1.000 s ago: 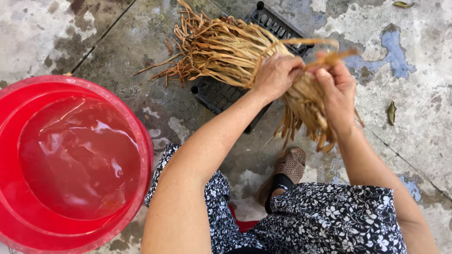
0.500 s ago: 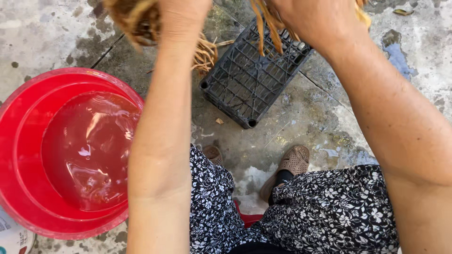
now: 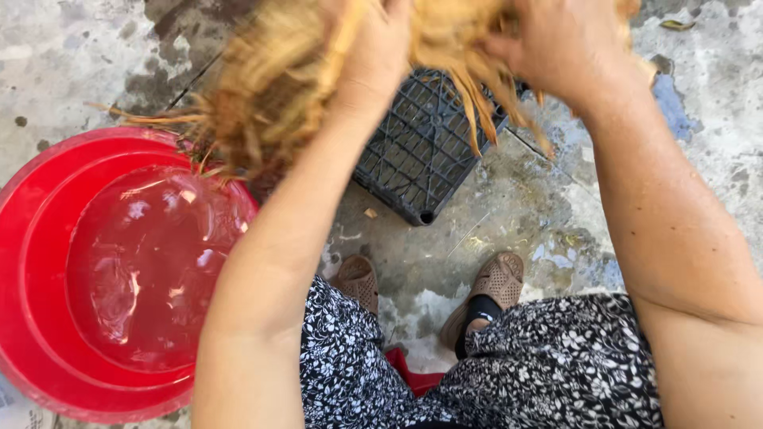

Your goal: The person sits on a low stool and washes bundles of dried tobacco leaves in a red basin of water, dunking and swishing each bundle, then places the washed leaves on a black plastic crate and ties them into bundles with a leaf strip.

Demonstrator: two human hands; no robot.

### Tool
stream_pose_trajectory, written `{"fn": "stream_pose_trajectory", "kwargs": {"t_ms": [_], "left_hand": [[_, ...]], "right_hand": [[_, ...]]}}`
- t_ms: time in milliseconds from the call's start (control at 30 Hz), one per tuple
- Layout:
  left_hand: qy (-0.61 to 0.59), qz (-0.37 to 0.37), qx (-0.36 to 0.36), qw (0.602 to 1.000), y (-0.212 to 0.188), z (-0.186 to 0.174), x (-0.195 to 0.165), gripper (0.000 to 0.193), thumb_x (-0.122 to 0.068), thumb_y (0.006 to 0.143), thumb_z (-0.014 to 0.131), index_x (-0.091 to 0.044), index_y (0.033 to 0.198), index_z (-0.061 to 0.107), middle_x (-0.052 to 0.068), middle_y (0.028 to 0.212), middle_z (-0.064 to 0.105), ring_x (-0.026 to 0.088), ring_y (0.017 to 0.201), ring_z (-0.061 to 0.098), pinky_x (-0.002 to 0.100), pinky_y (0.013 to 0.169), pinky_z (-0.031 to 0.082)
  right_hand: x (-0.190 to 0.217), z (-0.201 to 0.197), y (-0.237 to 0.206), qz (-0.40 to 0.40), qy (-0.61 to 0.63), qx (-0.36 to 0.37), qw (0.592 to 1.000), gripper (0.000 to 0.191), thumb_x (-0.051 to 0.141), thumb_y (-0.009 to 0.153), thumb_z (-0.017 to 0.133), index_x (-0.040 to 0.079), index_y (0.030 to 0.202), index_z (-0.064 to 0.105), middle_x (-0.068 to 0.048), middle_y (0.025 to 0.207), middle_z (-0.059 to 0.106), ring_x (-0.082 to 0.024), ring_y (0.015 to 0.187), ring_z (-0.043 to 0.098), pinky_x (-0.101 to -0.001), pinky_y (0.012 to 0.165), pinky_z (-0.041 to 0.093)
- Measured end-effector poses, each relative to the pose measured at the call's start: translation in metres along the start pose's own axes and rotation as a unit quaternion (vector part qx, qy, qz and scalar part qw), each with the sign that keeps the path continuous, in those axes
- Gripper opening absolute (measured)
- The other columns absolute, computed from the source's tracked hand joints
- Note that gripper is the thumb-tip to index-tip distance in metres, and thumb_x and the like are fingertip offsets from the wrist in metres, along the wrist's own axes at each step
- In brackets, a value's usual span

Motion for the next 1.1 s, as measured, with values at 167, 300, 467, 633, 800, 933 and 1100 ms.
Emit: {"fn": "stream_pose_trajectory", "kwargs": {"t_ms": [167,300,467,633,800,933,1100], "left_hand": [[0.107,-0.241,0.28,0.923,-0.114,0.122,0.094,0.019,-0.033,0.098,0.062,-0.017,0.107,0.067,0.009,0.095,0.072,0.027,0.092,0.07,0.046,0.083,0.054],[0.2,-0.151,0.278,0.927,-0.135,0.149,0.096,0.017,-0.035,0.087,0.068,-0.021,0.097,0.07,0.002,0.095,0.073,0.026,0.106,0.06,0.053,0.091,0.041],[0.191,-0.153,0.341,0.907,-0.137,0.155,0.094,0.017,-0.03,0.092,0.062,-0.02,0.102,0.07,0.004,0.102,0.073,0.03,0.106,0.063,0.053,0.091,0.046],[0.129,-0.107,0.337,0.927,-0.154,0.14,0.072,0.026,-0.03,0.09,0.061,-0.017,0.109,0.072,0.009,0.107,0.074,0.036,0.102,0.064,0.052,0.091,0.049],[0.177,-0.168,0.47,0.848,-0.153,0.149,0.12,0.032,-0.041,0.105,0.051,-0.019,0.114,0.073,0.009,0.118,0.071,0.027,0.111,0.065,0.045,0.098,0.053],[0.239,-0.045,0.434,0.867,-0.081,0.125,0.169,0.041,-0.045,0.109,0.046,-0.016,0.129,0.067,0.011,0.142,0.06,0.03,0.134,0.051,0.055,0.11,0.042],[0.252,-0.157,0.543,0.785,-0.108,0.099,0.218,0.062,-0.062,0.105,0.04,-0.013,0.132,0.066,0.018,0.139,0.06,0.039,0.131,0.053,0.062,0.113,0.032]], "right_hand": [[-0.035,0.151,-0.058,0.118,-0.016,0.272,0.955,0.079,0.047,0.078,0.085,0.035,0.148,0.05,-0.011,0.141,0.057,-0.037,0.13,0.053,-0.0675,0.112,0.03],[-0.067,0.2,-0.093,0.146,0.226,0.332,0.904,0.102,0.049,0.073,0.087,0.023,0.156,0.033,-0.017,0.148,0.051,-0.037,0.134,0.051,-0.05,0.112,0.041],[-0.077,0.2,-0.086,0.145,0.363,0.192,0.9,0.065,0.042,0.096,0.068,0.013,0.152,0.049,-0.018,0.139,0.059,-0.031,0.126,0.054,-0.0406,0.103,0.044],[-0.047,0.236,-0.105,0.228,0.492,0.114,0.833,0.035,0.029,0.11,0.053,0.009,0.133,0.07,-0.007,0.101,0.077,-0.011,0.092,0.068,-0.026,0.085,0.056],[-0.041,0.243,-0.124,0.317,0.641,0.052,0.697,0.039,0.03,0.111,0.047,0.0,0.125,0.069,-0.005,0.106,0.076,-0.01,0.097,0.068,-0.0279,0.088,0.058],[-0.033,0.235,-0.121,0.306,0.646,0.067,0.696,0.042,0.032,0.112,0.042,0.001,0.123,0.068,-0.006,0.108,0.076,-0.01,0.099,0.067,-0.0281,0.094,0.055],[-0.035,0.241,-0.119,0.316,0.68,0.062,0.659,0.044,0.033,0.112,0.042,-0.002,0.122,0.068,-0.007,0.105,0.075,-0.011,0.101,0.068,-0.0293,0.097,0.054]]}}
Point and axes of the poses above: each hand's wrist, its own y-axis towards the middle knuckle, its own z-axis out of the palm, x = y × z, the point moved 10 cm from there along y, towards the middle knuckle
